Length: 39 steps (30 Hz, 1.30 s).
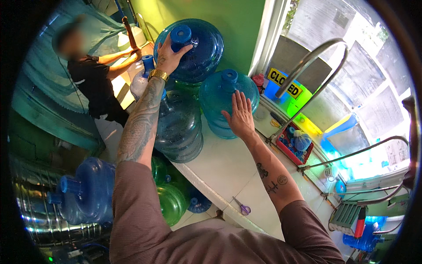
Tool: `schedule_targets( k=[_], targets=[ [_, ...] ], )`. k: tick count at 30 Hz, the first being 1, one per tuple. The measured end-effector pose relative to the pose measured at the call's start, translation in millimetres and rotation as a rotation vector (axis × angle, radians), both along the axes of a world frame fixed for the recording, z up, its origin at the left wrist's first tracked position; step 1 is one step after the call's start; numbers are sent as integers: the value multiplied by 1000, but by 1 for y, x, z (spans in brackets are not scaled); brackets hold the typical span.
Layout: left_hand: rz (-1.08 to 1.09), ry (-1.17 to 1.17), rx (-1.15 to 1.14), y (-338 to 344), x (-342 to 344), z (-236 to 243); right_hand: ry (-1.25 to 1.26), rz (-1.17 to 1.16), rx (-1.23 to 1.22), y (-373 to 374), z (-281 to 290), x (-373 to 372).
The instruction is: The person fills large blue water jugs from a tap, secures them with mesh caps, and uses a heat gun to shrink the caps. They then place the sealed jugs on a counter and repeat the process with additional jugs.
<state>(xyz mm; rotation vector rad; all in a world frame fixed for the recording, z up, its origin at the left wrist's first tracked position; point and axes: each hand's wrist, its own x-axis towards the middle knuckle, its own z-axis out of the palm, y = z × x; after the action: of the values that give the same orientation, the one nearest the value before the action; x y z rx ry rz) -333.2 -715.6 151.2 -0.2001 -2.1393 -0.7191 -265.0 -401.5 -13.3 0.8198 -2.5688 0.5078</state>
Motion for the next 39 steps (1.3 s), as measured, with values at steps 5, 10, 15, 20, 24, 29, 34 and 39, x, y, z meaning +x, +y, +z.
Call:
schedule_targets(
  k=[5, 10, 15, 20, 24, 29, 34, 39],
  targets=[
    [-157, 87, 212, 17, -13, 35, 2, -22, -32, 68, -6, 40],
    [-151, 245, 365, 20, 46, 96, -323, 17, -286, 171, -36, 132],
    [-65, 435, 608, 25, 179, 150, -734, -9, -1181, 223, -91, 223],
    [-54, 466, 684, 51, 333, 186, -852, -145, -1460, 256, -130, 266],
    [96, 379, 589, 88, 461, 194, -578, -142, -1437, 327, -121, 296],
    [-188, 94, 623, 130, 556, 138, -289, -368, -1361, 447, -55, 358],
    [97, -148, 399, 212, 508, 40, -135, -587, -1150, 523, 21, 395],
    [-447, -403, 616, 341, 379, -57, -111, -614, -759, 514, 45, 412]
  ],
)
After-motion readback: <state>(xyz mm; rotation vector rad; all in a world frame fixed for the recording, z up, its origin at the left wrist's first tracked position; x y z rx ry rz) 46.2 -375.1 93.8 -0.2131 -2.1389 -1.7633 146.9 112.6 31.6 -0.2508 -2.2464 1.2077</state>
